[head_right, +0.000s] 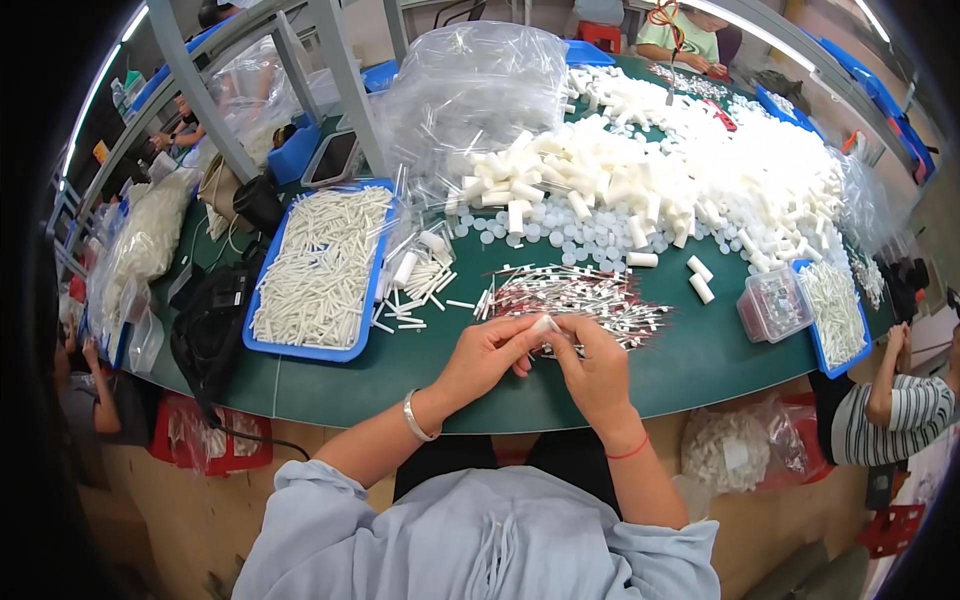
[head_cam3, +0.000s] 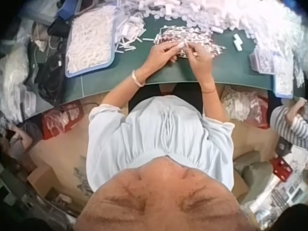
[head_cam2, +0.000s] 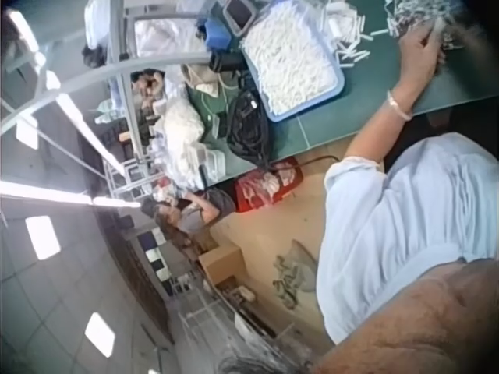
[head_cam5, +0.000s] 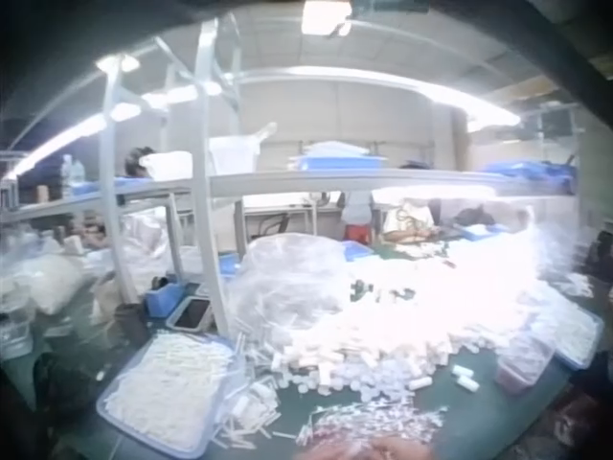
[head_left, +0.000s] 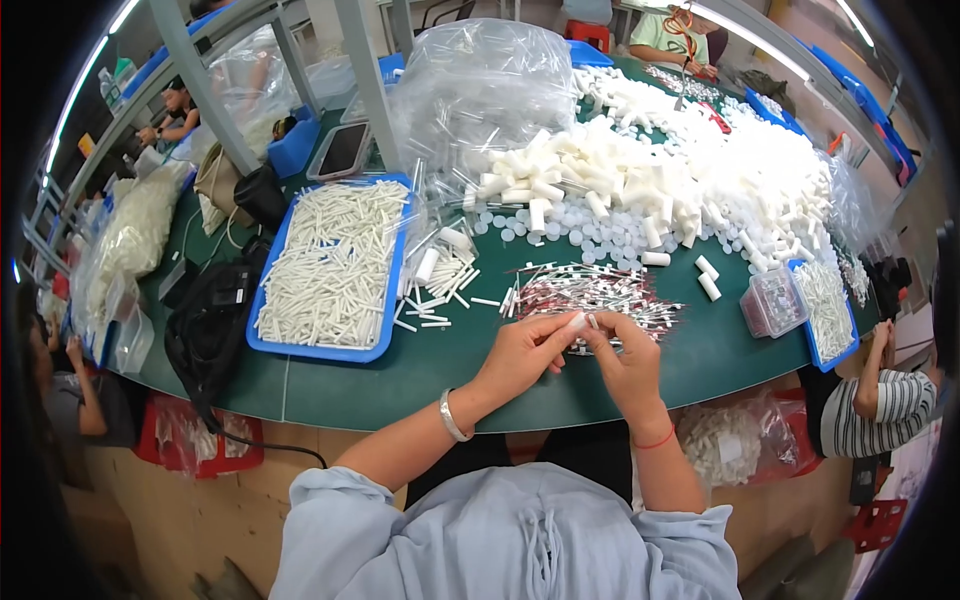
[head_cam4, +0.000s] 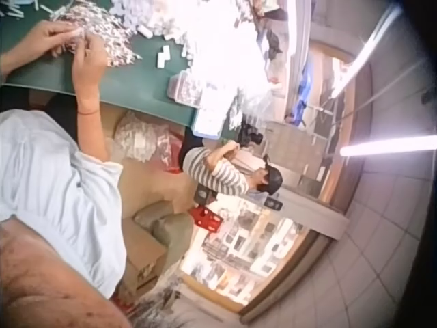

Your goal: The person assembles small electronic or toy components by manually inserting metal pins into small white plastic tubes, taking parts from plastic trays at a factory workbench.

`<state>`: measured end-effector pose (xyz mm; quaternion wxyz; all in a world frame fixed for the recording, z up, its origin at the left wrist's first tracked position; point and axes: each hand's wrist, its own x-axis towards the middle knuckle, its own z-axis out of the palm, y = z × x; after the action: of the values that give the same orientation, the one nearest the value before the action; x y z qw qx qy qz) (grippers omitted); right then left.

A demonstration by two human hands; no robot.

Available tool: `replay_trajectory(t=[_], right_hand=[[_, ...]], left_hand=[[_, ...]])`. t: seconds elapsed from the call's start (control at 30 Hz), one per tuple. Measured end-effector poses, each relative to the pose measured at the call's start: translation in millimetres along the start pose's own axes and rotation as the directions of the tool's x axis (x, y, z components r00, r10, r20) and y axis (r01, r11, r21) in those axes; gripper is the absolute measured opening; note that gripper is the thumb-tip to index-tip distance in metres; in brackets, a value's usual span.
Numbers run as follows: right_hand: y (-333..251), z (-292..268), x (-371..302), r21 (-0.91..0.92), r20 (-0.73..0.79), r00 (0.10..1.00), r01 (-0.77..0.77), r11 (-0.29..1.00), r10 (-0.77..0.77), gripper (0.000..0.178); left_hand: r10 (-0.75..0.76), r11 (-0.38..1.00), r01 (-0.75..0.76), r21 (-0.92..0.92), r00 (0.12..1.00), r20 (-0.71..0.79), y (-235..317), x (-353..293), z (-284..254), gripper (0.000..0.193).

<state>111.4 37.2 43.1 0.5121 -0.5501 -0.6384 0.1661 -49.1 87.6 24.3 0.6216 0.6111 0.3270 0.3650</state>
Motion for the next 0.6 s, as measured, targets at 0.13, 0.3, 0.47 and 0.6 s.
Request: replay_trajectory(t=[0.13,0.3,0.47,0.6], right_hand=[[8.7,0.1,-5.8,-0.053,0.030,0.997,0.068,0.996,-0.067,0.013],[2.9,-7.7,-2.0,-0.012,0.182,0.972,0.152,0.988,-0.147,0.015],[11.7,-14.1,4.6,-0.292,0.206,0.940,0.326,0.899,-0.273,0.010],[1.2,-10.5,5.8,-0.342,0.347,0.914,0.333,0.879,-0.211,0.029]], left_hand=[[-0.102,0.983,0.110,-0.146,0.993,0.065,-17.0,2.9,-7.4,0.034],[-0.244,0.950,0.260,-0.171,0.963,0.112,-8.8,2.5,-24.2,0.029],[-0.201,0.978,0.203,-0.053,0.979,0.037,-4.2,1.3,-25.8,0.030],[-0.148,0.989,0.147,-0.026,0.989,-0.022,-3.8,-4.5,-23.5,0.036]])
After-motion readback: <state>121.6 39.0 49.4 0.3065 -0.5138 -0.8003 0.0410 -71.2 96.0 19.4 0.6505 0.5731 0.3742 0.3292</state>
